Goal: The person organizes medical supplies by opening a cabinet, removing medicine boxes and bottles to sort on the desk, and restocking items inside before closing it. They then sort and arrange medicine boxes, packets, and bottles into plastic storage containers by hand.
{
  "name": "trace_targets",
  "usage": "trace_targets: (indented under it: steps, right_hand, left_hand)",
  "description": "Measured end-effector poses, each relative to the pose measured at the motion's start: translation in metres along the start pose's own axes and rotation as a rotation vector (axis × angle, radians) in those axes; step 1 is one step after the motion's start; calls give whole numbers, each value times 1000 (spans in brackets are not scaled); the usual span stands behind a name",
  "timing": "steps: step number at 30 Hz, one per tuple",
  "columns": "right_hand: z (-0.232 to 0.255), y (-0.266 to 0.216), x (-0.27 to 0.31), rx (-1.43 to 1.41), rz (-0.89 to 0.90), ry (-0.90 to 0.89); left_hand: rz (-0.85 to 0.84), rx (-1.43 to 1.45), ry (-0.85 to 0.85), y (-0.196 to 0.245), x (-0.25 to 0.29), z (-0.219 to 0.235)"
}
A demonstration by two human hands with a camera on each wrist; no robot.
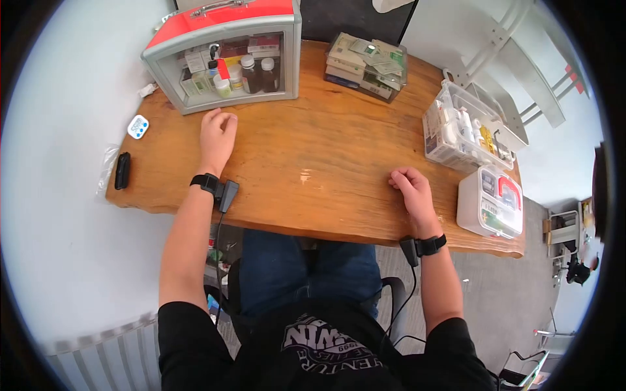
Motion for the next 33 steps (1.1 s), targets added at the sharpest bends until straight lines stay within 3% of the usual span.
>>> trace_targets:
  steps: [2,3,5,6,8,12,14,17,20,24,33]
  right_hand:
    - [-3,-3,-10,-58,-250,-140]
    - [-2,-7,-20,-44,-251,-136]
    - [-17,-6,-36,-255,-516,-290]
    - [-23,-4,-49,-255,-513,-283]
    - [-54,10,-73,-586,-703,-342]
    - [-113,10,-129,-696,-661,-266]
    - [-126,8,-166,-627,-524,-142]
    - [-141,-34,-187,-508,-541,-134]
    - [-140,-25,-221,-543,-594,-81]
    - [-133,-23,-224,-414,-523,-13]
    - [-119,-17,-213,-455,-415,64]
  left_hand:
    - [-12,17,33,4,-2,-1]
    - [24,46,49,4,-1,0]
    - [17,46,97,0,-1,1]
    - [14,53,95,1,0,1]
    - [34,75,109,5,1,3]
    - [35,141,146,4,5,5]
    - [45,100,157,12,6,8]
    - [39,92,164,15,6,8]
    - [22,81,170,11,5,4]
    - [14,82,188,14,5,6]
    - [28,65,187,15,11,11]
Point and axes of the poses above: each hand's wrist, its own x-axis away from the middle knuckle, its own z-axis out of the back of the hand, y = z × x, the point moved 6 cm from there along -x, towards the middle knuckle, and after that the axes turned 9 degrees about y, right-handed, at the moved point
